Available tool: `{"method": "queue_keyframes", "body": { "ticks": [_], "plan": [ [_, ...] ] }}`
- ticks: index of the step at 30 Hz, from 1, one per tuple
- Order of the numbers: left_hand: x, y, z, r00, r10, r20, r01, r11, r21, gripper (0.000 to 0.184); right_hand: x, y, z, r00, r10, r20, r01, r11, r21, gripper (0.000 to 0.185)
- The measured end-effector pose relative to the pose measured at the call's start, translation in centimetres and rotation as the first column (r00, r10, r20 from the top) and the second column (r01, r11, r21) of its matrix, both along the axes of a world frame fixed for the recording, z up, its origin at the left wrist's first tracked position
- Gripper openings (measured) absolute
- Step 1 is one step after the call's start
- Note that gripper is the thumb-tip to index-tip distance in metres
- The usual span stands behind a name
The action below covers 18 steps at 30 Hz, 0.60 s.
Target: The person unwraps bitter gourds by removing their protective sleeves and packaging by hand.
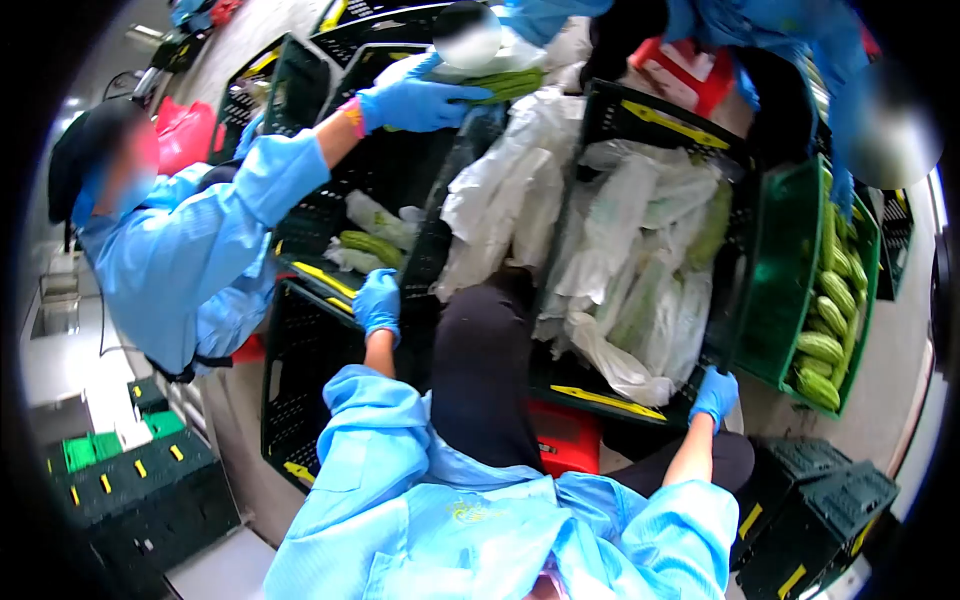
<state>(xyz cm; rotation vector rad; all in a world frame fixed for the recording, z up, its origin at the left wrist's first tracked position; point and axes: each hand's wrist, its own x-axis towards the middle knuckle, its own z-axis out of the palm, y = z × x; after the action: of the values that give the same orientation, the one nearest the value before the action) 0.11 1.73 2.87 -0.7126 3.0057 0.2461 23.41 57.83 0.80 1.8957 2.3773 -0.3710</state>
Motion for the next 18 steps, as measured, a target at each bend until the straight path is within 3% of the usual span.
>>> {"method": "queue_keyframes", "body": {
  "ticks": [9, 18],
  "plan": [
    [0.1, -0.6, -0.7, 0.994, -0.080, -0.077, 0.080, 0.997, -0.007, 0.026, 1.6, 2.0, -2.6, 0.996, 0.066, -0.054, -0.067, 0.997, -0.026, 0.042],
    [0.1, -0.5, -0.7, 0.996, -0.053, -0.070, 0.054, 0.998, 0.016, 0.023, 0.5, 0.6, -0.4, 0.997, 0.076, -0.022, -0.076, 0.997, -0.026, 0.045]
  ]
}}
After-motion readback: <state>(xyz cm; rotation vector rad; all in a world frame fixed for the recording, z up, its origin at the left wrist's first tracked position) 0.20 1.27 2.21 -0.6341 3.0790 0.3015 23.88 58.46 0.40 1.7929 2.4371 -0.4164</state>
